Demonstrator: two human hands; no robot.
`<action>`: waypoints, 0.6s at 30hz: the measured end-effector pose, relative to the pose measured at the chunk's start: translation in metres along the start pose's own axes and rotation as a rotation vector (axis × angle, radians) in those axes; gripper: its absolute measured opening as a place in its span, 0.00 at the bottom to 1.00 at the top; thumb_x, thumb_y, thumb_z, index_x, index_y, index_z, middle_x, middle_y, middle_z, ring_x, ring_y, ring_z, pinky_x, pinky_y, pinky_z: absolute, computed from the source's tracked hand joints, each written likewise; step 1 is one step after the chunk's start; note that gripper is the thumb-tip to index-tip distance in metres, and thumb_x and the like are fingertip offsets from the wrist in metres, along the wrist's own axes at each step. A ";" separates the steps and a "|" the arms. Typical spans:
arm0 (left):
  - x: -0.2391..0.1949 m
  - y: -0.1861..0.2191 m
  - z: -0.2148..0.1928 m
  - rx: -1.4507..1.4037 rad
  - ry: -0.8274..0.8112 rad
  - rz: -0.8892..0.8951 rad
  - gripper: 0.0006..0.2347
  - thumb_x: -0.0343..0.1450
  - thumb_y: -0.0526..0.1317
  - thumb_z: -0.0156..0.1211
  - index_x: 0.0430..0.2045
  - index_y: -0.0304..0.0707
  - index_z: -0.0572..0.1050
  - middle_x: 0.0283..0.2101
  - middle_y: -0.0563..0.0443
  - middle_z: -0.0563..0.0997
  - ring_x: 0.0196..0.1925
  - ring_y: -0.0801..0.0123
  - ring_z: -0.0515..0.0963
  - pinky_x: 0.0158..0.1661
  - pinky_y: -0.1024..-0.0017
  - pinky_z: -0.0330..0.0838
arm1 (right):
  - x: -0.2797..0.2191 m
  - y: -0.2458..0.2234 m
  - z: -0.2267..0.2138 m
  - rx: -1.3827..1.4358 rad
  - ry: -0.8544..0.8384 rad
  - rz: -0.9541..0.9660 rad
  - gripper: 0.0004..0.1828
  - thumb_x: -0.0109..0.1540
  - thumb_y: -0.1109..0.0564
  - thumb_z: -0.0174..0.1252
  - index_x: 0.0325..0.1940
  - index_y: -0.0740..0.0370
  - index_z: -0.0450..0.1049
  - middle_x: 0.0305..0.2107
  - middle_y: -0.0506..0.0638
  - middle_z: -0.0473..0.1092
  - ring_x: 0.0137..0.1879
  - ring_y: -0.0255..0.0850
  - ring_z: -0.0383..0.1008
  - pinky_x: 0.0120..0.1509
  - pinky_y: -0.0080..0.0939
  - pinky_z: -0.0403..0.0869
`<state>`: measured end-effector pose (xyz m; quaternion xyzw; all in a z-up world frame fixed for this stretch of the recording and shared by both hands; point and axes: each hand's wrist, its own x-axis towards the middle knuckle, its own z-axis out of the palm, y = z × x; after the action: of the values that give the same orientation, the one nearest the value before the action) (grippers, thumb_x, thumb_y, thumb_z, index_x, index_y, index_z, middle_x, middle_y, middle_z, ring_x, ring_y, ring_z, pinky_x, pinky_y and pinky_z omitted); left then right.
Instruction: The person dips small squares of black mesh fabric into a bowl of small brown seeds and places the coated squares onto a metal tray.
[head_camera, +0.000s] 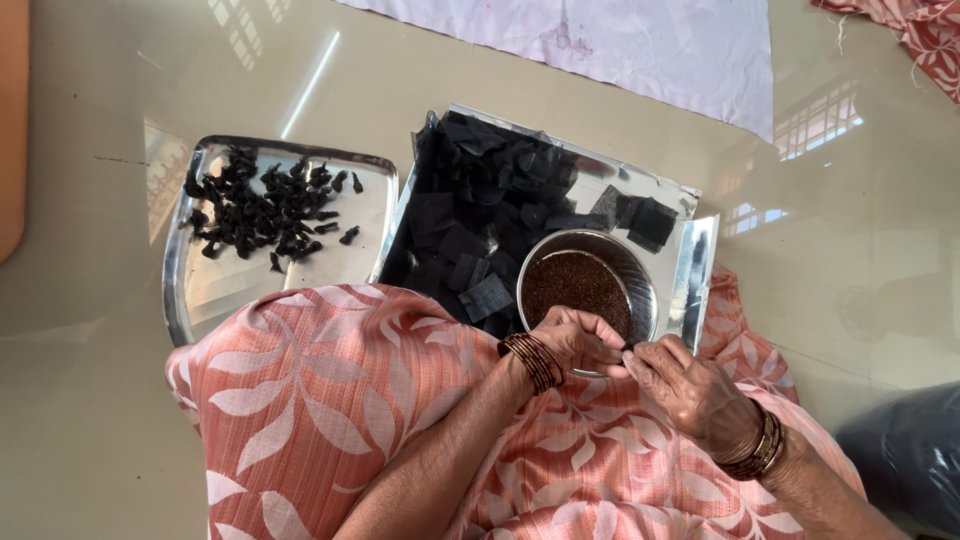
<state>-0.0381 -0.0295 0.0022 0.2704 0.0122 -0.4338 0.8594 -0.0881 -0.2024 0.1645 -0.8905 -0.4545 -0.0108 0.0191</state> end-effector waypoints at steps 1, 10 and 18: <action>0.000 -0.001 -0.001 0.002 0.002 -0.001 0.05 0.66 0.20 0.62 0.29 0.24 0.79 0.36 0.40 0.84 0.41 0.58 0.87 0.45 0.63 0.87 | 0.001 0.000 0.001 0.001 0.002 0.000 0.30 0.47 0.68 0.62 0.55 0.76 0.72 0.45 0.60 0.72 0.47 0.51 0.74 0.39 0.44 0.81; -0.018 0.017 0.012 0.129 -0.093 0.034 0.05 0.66 0.21 0.65 0.31 0.26 0.81 0.38 0.40 0.85 0.43 0.63 0.86 0.48 0.69 0.84 | 0.014 -0.008 -0.002 0.073 0.100 0.115 0.23 0.46 0.68 0.61 0.47 0.72 0.74 0.45 0.59 0.72 0.47 0.51 0.75 0.33 0.44 0.78; -0.020 0.006 0.033 0.527 -0.019 0.316 0.04 0.65 0.24 0.68 0.29 0.28 0.81 0.33 0.40 0.85 0.34 0.64 0.87 0.39 0.67 0.86 | -0.006 0.003 0.039 0.050 0.013 0.455 0.02 0.59 0.68 0.60 0.30 0.69 0.75 0.30 0.51 0.72 0.27 0.37 0.75 0.26 0.37 0.77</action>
<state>-0.0533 -0.0276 0.0380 0.4782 -0.1510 -0.2854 0.8167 -0.0886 -0.2074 0.1253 -0.9692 -0.2418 -0.0005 0.0461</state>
